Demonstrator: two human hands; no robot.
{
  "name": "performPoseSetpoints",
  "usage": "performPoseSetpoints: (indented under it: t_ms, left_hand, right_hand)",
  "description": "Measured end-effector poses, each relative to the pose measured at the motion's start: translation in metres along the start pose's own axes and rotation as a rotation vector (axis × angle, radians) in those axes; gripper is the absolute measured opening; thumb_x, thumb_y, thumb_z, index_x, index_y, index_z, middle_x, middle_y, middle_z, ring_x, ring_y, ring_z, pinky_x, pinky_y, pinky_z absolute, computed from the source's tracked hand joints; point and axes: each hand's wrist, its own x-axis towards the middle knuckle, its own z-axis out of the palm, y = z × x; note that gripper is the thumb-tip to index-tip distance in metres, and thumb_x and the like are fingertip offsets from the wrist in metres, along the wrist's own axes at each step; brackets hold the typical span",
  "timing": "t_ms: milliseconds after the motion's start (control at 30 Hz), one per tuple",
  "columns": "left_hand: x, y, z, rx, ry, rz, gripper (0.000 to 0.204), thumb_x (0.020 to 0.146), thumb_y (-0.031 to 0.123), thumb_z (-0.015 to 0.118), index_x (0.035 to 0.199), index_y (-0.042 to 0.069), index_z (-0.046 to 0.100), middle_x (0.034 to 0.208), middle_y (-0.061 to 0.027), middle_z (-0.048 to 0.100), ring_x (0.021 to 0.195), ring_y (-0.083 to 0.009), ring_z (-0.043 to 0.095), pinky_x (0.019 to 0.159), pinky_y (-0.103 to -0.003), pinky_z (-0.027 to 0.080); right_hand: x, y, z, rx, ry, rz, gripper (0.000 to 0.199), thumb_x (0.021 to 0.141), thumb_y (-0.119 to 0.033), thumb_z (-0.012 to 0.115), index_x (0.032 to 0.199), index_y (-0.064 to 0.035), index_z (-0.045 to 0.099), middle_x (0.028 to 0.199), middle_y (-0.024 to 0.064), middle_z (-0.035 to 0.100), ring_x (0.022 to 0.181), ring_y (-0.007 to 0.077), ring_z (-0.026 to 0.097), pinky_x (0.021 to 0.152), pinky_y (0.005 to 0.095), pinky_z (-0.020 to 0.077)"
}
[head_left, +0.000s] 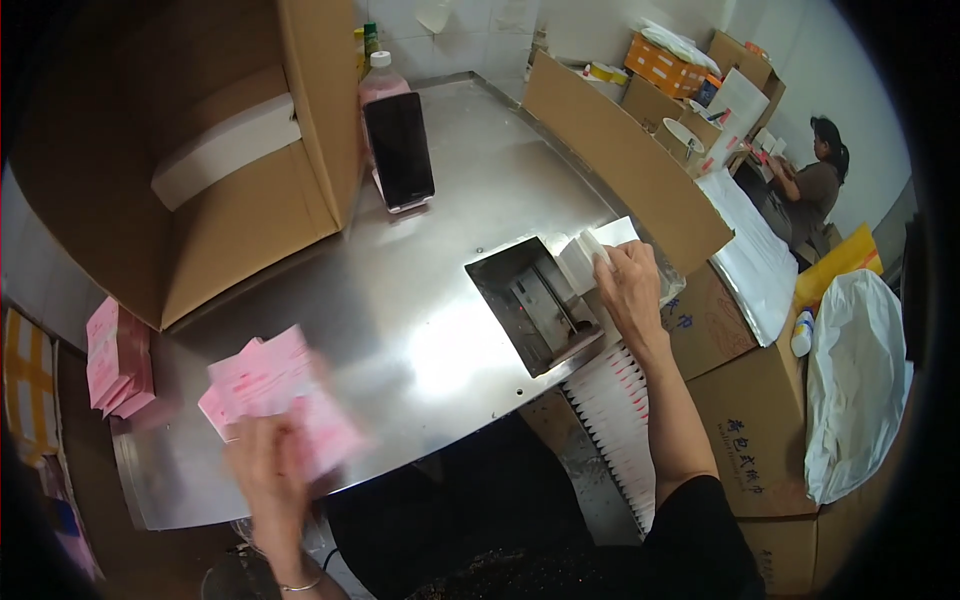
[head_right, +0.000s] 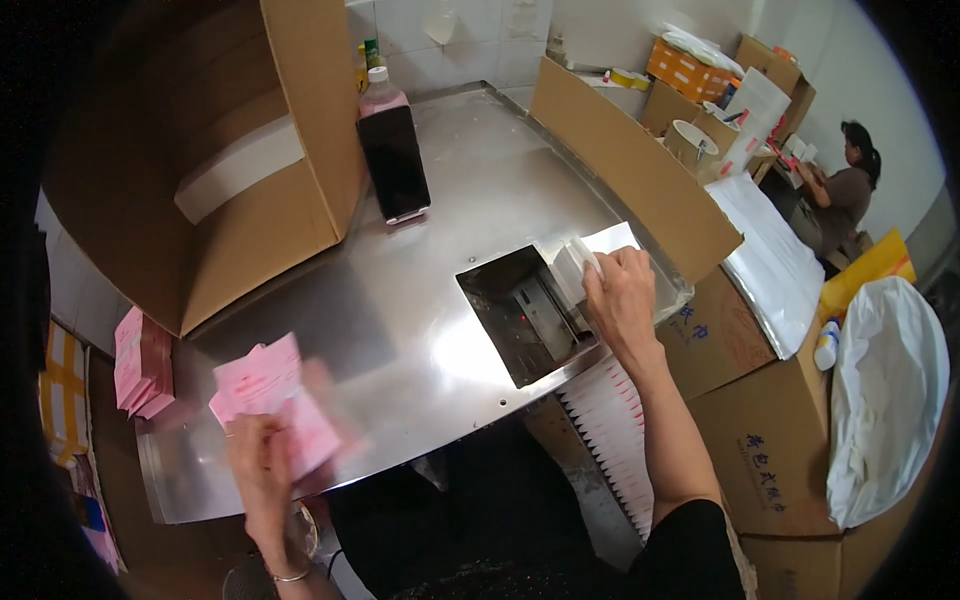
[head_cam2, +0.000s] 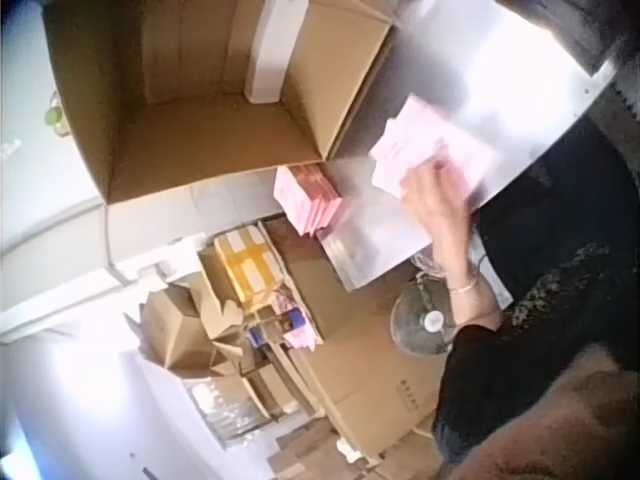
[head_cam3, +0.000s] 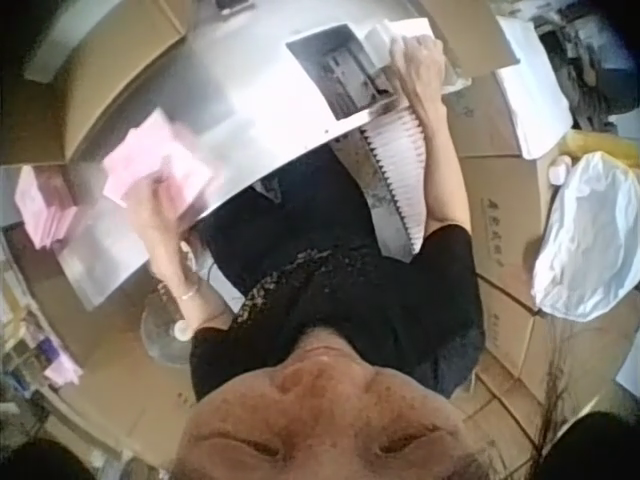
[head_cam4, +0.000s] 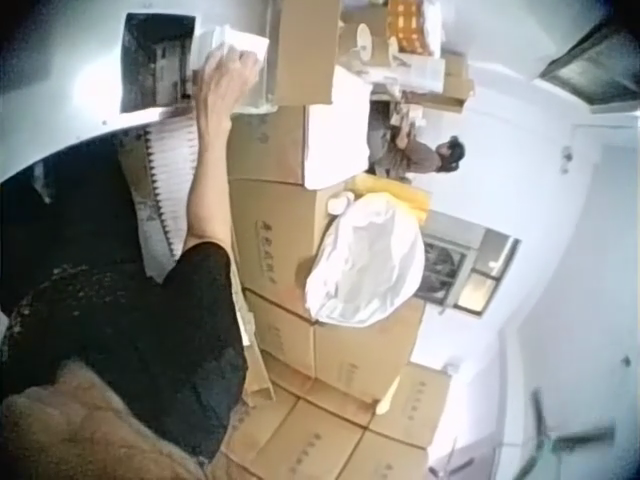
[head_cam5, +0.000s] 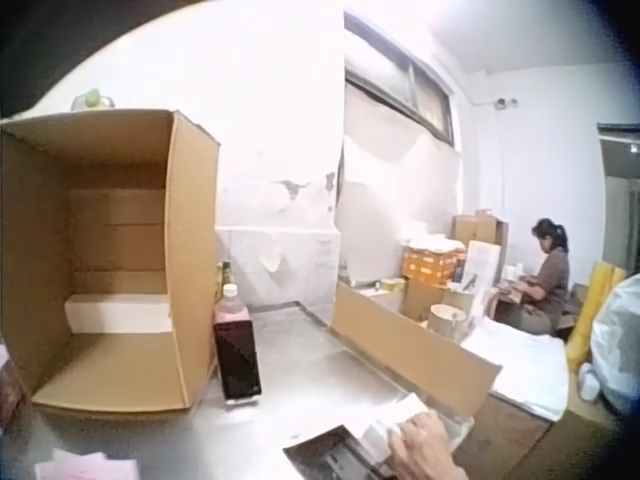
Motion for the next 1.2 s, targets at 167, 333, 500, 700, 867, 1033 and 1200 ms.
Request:
performPoseSetpoints:
  t_ms: [167, 333, 500, 700, 867, 1033, 1200]
  left_hand:
    - [0.016, 0.084, 0.085, -0.229, -0.123, 0.4, 0.009, 0.087, 0.009, 0.069, 0.089, 0.006, 0.06, 0.084, -0.0116, 0.053, 0.084, -0.0291, 0.05, 0.073, -0.04, 0.037]
    - [0.013, 0.074, 0.091, -0.12, -0.04, 0.355, 0.014, 0.086, 0.013, 0.071, 0.091, 0.007, 0.06, 0.087, -0.0104, 0.054, 0.086, -0.0288, 0.051, 0.072, -0.04, 0.036]
    - [0.012, 0.083, 0.1, -0.234, -0.184, 0.335, 0.017, 0.085, 0.013, 0.071, 0.096, 0.005, 0.06, 0.099, -0.0134, 0.056, 0.094, -0.0312, 0.052, 0.077, -0.043, 0.04]
    - [0.017, 0.073, 0.082, -0.166, -0.22, 0.383, 0.054, 0.075, 0.02, 0.076, 0.122, -0.001, 0.06, 0.143, -0.0281, 0.044, 0.13, -0.0449, 0.044, 0.101, -0.051, 0.038]
    - [0.02, 0.095, 0.097, -0.085, -0.106, 0.348, 0.076, 0.069, 0.035, 0.078, 0.135, 0.005, 0.053, 0.154, -0.0338, 0.028, 0.139, -0.0536, 0.029, 0.106, -0.063, 0.028]
    - [0.025, 0.085, 0.09, 0.082, 0.013, 0.275, 0.066, 0.074, 0.035, 0.072, 0.134, 0.012, 0.055, 0.154, -0.0286, 0.032, 0.137, -0.0517, 0.033, 0.106, -0.061, 0.028]
    - [0.012, 0.08, 0.087, 0.093, -0.11, 0.316, 0.053, 0.081, 0.035, 0.067, 0.129, 0.013, 0.063, 0.128, -0.0224, 0.054, 0.109, -0.0394, 0.051, 0.086, -0.05, 0.037]
  right_hand:
    - [0.001, 0.007, -0.003, 0.008, 0.024, 0.003, 0.016, 0.09, -0.015, 0.063, 0.089, -0.0022, 0.074, 0.085, 0.0121, 0.06, 0.088, 0.0307, 0.057, 0.076, 0.0437, 0.0454]
    - [0.001, 0.012, -0.003, 0.023, -0.003, 0.0, 0.015, 0.087, -0.011, 0.063, 0.092, -0.0023, 0.074, 0.086, 0.0122, 0.062, 0.085, 0.0305, 0.057, 0.074, 0.0443, 0.0456]
    - [-0.007, 0.012, 0.005, 0.018, 0.133, -0.082, 0.028, 0.081, -0.003, 0.063, 0.108, -0.0024, 0.07, 0.098, 0.016, 0.065, 0.094, 0.0342, 0.06, 0.08, 0.0438, 0.0484]
    - [-0.095, -0.123, -0.019, 0.308, -0.372, -0.913, 0.042, 0.082, -0.014, 0.063, 0.12, 0.0033, 0.061, 0.117, 0.0203, 0.064, 0.11, 0.0338, 0.063, 0.105, 0.0649, 0.0411]
    - [-0.06, -0.128, 0.023, 0.131, -0.462, -0.591, 0.029, 0.08, -0.013, 0.062, 0.103, 0.0029, 0.064, 0.089, 0.0166, 0.059, 0.087, 0.0325, 0.061, 0.11, 0.0681, 0.0277]
    - [-0.066, -0.146, 0.017, 0.457, -0.391, -0.617, 0.026, 0.077, -0.005, 0.064, 0.101, 0.0043, 0.062, 0.095, 0.0174, 0.062, 0.093, 0.0385, 0.061, 0.108, 0.058, 0.0372]
    - [-0.016, -0.053, -0.011, -0.054, 0.043, -0.237, 0.023, 0.084, -0.009, 0.067, 0.105, 0.0009, 0.064, 0.101, 0.0156, 0.063, 0.103, 0.0332, 0.059, 0.089, 0.0475, 0.0444]
